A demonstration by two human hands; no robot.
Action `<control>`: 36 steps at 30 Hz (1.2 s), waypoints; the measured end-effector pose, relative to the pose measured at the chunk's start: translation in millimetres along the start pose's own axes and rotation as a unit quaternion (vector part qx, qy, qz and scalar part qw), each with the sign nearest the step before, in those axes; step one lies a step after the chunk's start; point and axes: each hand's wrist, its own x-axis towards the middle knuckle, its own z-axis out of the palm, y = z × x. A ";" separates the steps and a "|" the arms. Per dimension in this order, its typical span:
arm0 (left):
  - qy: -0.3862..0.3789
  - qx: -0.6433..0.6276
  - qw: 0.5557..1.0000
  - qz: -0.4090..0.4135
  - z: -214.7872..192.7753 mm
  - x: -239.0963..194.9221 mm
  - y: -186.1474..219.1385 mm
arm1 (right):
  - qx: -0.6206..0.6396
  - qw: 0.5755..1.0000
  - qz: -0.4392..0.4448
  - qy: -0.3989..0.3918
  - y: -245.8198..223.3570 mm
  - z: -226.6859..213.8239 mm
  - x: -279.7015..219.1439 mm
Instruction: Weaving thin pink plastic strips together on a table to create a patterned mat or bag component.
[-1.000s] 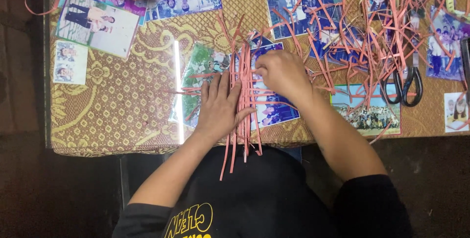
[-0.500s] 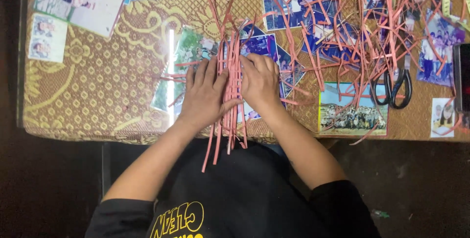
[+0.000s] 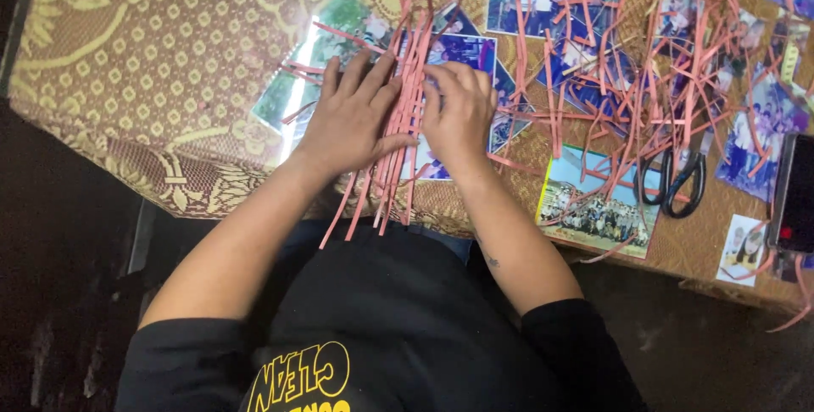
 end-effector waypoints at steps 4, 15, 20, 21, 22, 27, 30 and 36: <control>-0.009 -0.016 1.000 -0.006 0.9 -1.5 -1.9 | 0.026 1.000 0.017 -0.001 4.9 4.5 8.7; 0.005 0.001 1.000 0.022 -2.8 0.3 -9.0 | 0.083 0.953 0.158 -0.244 -14.7 -36.0 59.8; -0.011 -0.009 1.000 0.012 -0.4 1.0 -10.1 | 0.084 0.935 0.182 -0.294 -14.3 -33.2 67.2; -0.025 -0.011 1.000 0.005 -0.7 1.5 -10.1 | 0.087 0.934 0.174 -0.299 -15.0 -32.0 68.4; -0.025 -0.013 1.000 0.006 -0.4 2.2 -10.4 | 0.086 0.934 0.176 -0.299 -13.4 -28.3 69.0; -0.033 -0.015 0.999 -0.006 -0.1 3.6 -10.6 | 0.052 0.964 0.064 -0.252 -7.9 -15.0 67.5; -0.026 -0.009 1.000 -0.004 0.7 2.5 -10.8 | 0.046 0.962 0.055 -0.262 -4.9 -14.5 64.4; -0.002 -0.012 1.000 0.002 -2.7 -0.2 -10.2 | 0.070 0.958 0.047 -0.275 -0.6 -14.2 60.0</control>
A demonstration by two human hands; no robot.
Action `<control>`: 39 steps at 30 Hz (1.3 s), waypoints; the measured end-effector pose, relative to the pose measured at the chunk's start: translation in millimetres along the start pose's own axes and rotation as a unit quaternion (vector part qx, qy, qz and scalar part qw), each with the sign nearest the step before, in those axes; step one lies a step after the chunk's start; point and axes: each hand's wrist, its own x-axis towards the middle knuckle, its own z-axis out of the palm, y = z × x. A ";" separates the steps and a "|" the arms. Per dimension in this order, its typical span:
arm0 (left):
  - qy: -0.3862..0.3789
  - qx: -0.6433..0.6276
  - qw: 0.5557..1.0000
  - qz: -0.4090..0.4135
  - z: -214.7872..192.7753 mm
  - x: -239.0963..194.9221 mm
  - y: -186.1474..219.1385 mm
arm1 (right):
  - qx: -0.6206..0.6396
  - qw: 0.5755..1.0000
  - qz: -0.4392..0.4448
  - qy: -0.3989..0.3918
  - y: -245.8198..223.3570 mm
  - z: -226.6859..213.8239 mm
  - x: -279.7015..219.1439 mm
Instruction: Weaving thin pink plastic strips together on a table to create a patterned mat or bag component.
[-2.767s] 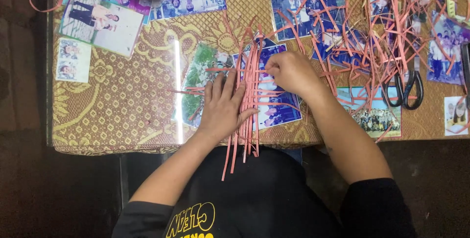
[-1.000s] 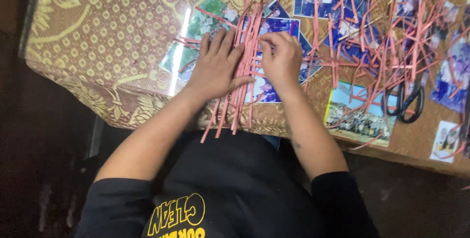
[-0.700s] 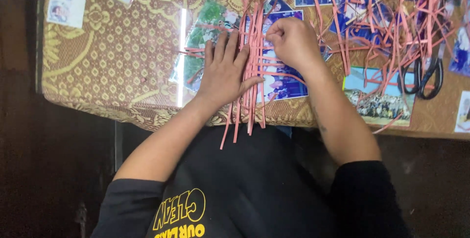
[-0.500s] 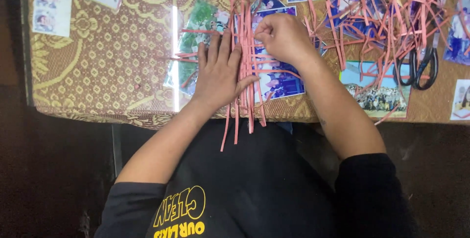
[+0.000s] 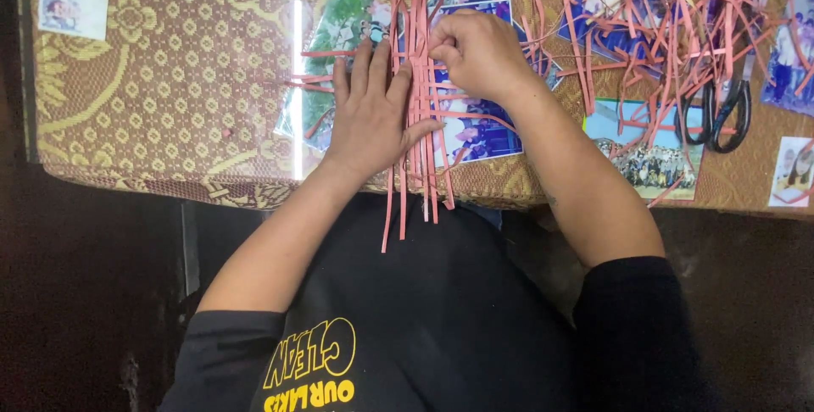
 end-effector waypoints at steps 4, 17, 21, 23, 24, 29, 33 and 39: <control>-0.003 -0.014 1.000 0.001 -0.2 0.9 0.3 | -0.015 0.999 0.027 -0.045 -8.5 -8.3 2.2; 0.025 0.034 0.999 0.003 -1.2 1.0 1.7 | -0.119 0.989 0.004 0.082 -26.4 12.9 -22.4; 0.029 0.050 0.998 0.008 -2.1 0.9 2.9 | -0.168 0.954 -0.092 0.229 -24.5 27.7 -33.6; 0.030 0.047 0.998 0.012 -2.2 1.2 2.4 | -0.150 0.960 -0.088 0.220 -22.0 27.6 -34.9; 0.032 0.044 0.998 0.015 -2.5 1.5 2.2 | -0.133 0.965 -0.085 0.210 -20.8 27.2 -35.3; 0.046 -0.008 0.999 0.010 6.7 0.3 0.2 | -0.122 0.954 -0.111 0.250 -7.6 37.1 -32.5; 0.035 -0.050 0.998 0.000 12.4 -0.5 -1.7 | -0.136 0.940 -0.135 0.281 -1.6 43.9 -31.1; -0.013 -0.085 0.996 -0.027 4.9 2.0 -1.8 | -0.122 0.947 -0.131 0.266 2.3 46.9 -30.8</control>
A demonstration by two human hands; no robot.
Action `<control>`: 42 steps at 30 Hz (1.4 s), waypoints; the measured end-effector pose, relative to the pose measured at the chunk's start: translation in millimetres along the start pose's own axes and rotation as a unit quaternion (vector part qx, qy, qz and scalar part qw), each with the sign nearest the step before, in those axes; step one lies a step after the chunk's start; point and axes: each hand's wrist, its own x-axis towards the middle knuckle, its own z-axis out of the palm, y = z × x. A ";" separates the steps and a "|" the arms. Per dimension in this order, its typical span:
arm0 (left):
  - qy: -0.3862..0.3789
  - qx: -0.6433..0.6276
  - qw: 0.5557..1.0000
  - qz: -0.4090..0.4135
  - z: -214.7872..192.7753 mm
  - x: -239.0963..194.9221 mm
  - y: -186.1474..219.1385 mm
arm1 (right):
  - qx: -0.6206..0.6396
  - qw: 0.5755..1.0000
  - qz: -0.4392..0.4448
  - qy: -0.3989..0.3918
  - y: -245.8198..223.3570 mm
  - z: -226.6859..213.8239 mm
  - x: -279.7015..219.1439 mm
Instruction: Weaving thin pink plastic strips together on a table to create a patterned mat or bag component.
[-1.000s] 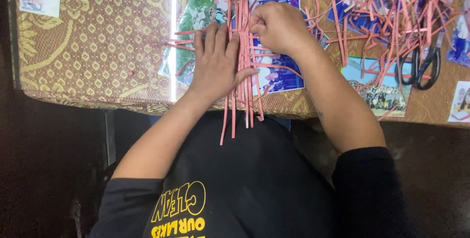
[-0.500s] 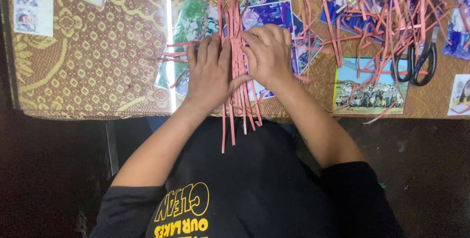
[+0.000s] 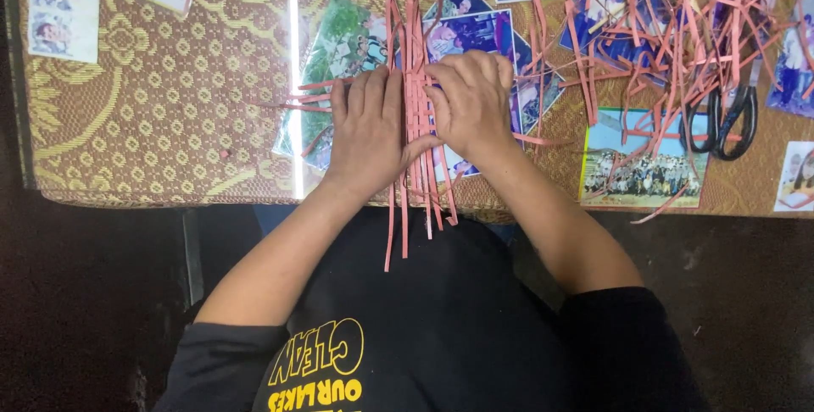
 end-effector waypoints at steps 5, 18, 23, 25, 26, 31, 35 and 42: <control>-0.017 0.005 1.000 -0.002 -2.1 4.5 -1.6 | -0.001 1.000 0.005 -0.022 1.9 1.1 0.5; -0.014 0.011 1.000 -0.026 3.5 9.9 -5.5 | 0.031 0.998 0.058 -0.021 -10.8 2.2 11.7; 0.004 0.005 1.000 -0.014 3.9 11.6 -6.8 | 0.018 0.999 0.048 -0.019 -6.7 7.4 8.8; 0.011 0.002 1.000 -0.009 1.5 11.7 -5.6 | 0.012 0.999 0.043 -0.015 -6.3 8.3 9.0; 0.020 -0.004 1.000 -0.008 0.9 11.6 -5.3 | 0.016 0.998 0.052 -0.007 -6.3 8.5 9.3; 0.027 -0.014 1.000 -0.007 1.9 10.9 -5.5 | 0.030 0.998 0.057 0.002 -6.5 6.6 9.2; 0.023 -0.014 1.000 -0.008 -0.8 12.7 -4.4 | 0.019 0.998 0.057 -0.001 -5.7 8.0 10.4; 0.008 -0.020 1.000 -0.017 -0.7 12.1 -4.5 | 0.018 0.998 0.053 0.004 -8.1 6.0 13.3</control>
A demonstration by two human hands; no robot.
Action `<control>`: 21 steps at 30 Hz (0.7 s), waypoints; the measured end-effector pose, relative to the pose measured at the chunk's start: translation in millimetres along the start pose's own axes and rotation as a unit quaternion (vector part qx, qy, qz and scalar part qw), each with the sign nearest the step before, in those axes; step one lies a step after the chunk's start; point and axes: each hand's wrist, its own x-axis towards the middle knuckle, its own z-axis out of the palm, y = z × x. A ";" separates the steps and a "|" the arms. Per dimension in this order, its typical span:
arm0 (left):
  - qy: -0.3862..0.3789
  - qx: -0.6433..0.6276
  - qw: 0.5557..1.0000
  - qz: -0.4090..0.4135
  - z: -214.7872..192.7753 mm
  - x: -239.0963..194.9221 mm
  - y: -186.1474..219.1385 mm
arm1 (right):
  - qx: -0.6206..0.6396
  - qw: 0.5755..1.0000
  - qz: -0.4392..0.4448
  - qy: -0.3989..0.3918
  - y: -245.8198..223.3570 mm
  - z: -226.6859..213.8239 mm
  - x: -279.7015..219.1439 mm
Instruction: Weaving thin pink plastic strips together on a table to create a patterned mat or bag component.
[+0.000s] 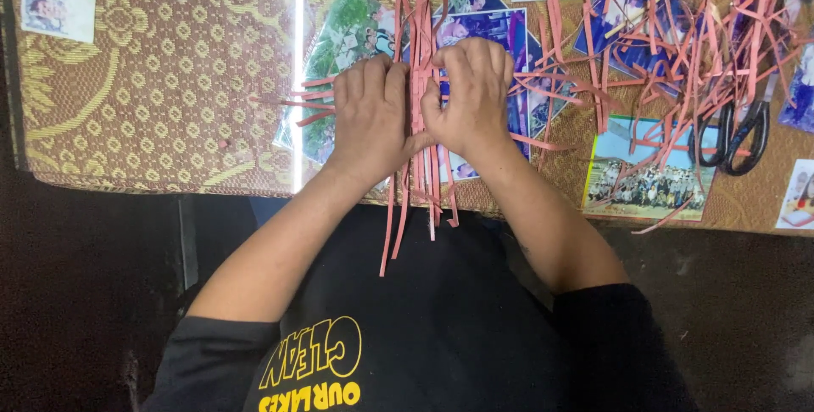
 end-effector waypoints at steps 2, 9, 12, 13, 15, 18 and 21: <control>0.002 -0.001 1.000 0.000 -1.4 -0.6 1.1 | 0.002 1.000 0.000 0.001 1.3 1.4 -1.1; 0.018 -0.010 1.000 -0.002 2.1 -1.4 0.5 | 0.019 1.000 0.002 0.001 2.1 0.7 -0.6; 0.019 -0.007 1.000 -0.007 4.0 -1.6 0.2 | 0.026 1.000 0.002 0.000 3.3 1.1 -0.9; 0.018 -0.008 1.000 -0.007 3.7 -1.8 -0.3 | 0.026 1.000 0.002 -0.001 3.4 1.2 -0.9; 0.025 -0.008 1.000 0.007 2.9 -1.9 -1.2 | 0.024 1.000 0.000 0.001 3.6 1.6 -0.7; 0.032 -0.009 0.999 0.003 1.5 -1.1 1.0 | 0.032 0.999 -0.009 0.005 6.0 2.2 -1.6; 0.038 -0.015 0.999 0.003 1.3 -1.3 1.0 | 0.040 0.999 -0.011 0.013 4.8 0.5 0.5</control>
